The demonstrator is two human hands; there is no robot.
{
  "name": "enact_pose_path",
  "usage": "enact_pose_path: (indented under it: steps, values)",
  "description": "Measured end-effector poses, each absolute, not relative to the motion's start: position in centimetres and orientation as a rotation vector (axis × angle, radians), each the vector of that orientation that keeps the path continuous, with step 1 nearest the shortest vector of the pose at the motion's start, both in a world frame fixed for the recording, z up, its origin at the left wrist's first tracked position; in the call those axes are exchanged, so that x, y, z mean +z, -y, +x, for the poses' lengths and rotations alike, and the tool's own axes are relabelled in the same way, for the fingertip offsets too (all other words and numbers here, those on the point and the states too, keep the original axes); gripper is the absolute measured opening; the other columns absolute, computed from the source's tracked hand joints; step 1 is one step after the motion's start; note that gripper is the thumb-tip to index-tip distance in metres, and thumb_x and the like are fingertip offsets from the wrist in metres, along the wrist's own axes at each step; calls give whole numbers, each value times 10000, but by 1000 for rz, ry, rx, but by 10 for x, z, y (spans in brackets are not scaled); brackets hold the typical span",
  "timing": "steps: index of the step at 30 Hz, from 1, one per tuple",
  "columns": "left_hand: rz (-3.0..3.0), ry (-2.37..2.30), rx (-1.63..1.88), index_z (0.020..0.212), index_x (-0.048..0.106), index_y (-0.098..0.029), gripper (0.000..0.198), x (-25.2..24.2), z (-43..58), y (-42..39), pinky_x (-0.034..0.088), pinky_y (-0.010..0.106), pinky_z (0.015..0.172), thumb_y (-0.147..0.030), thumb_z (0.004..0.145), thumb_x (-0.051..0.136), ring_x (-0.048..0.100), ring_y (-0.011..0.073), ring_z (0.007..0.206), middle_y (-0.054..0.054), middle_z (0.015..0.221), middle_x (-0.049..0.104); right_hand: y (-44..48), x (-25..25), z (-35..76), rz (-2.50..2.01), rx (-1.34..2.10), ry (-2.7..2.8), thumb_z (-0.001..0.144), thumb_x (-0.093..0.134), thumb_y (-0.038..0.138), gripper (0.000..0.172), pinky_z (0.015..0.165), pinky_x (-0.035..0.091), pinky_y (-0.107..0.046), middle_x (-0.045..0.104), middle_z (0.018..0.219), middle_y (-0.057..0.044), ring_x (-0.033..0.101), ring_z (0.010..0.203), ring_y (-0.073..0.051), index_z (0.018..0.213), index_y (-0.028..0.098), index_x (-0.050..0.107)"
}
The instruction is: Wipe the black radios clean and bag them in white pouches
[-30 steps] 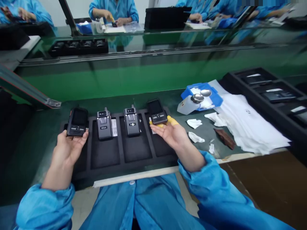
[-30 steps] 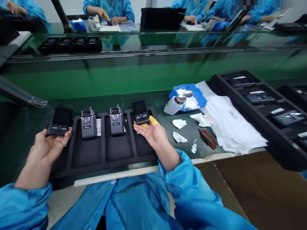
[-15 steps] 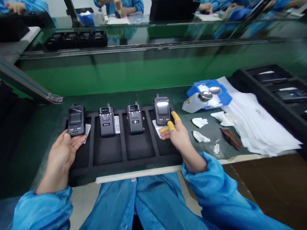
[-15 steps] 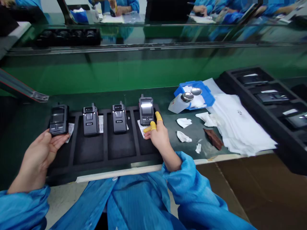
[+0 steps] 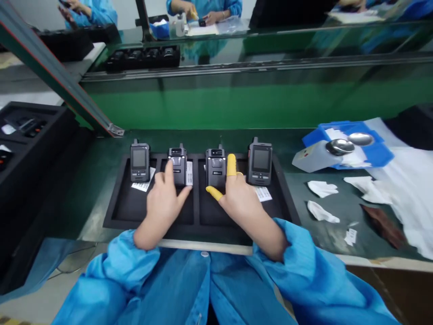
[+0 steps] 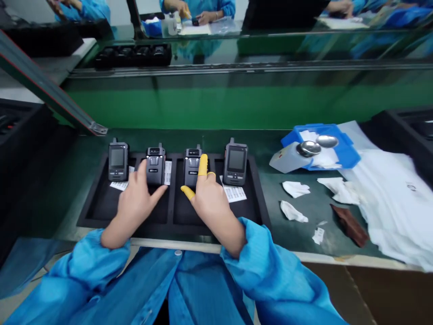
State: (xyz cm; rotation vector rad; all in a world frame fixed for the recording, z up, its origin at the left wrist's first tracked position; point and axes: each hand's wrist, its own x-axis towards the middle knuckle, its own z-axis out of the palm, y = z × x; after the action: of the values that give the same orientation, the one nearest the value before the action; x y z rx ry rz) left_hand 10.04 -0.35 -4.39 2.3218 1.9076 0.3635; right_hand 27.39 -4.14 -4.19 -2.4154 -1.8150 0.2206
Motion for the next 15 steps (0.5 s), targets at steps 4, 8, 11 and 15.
enact_pose_path:
  steps: [4, 8, 11, 15]
  values:
    - [2351, -1984, 47, 1466, 214, -121, 806, -42, 118, -1, 515, 360, 663, -447, 830, 586, 651, 303, 816, 153, 997, 586, 31, -42, 261, -2488, 254, 1893, 827, 590, 454, 788, 539, 452, -316, 598, 964, -214, 646, 677, -265, 1385, -23, 304]
    - [2199, -1955, 222, 1441, 258, -121, 787, -40, 110, -3, 511, 429, 735, -381, 797, 628, 637, 350, 907, 167, 1015, 603, 33, -37, 265, -2465, 395, 1766, 821, 591, 417, 825, 649, 490, -369, 603, 1016, -237, 659, 799, -314, 1416, -29, 234]
    - [1794, -1797, 640, 1334, 375, -163, 697, -41, 100, -6, 506, 435, 783, -378, 737, 664, 642, 310, 906, 111, 961, 625, 36, -36, 275, -2335, 535, 1504, 753, 634, 411, 863, 775, 492, -421, 637, 997, -180, 640, 916, -325, 1419, 22, 246]
    - [915, -1273, 999, 1106, 469, -171, 441, -43, 101, -15, 512, 292, 623, -364, 736, 612, 635, 168, 629, 24, 755, 632, 31, -39, 285, -1912, 926, 959, 667, 661, 424, 695, 637, 519, -342, 620, 786, -17, 628, 674, -198, 1262, 155, 423]
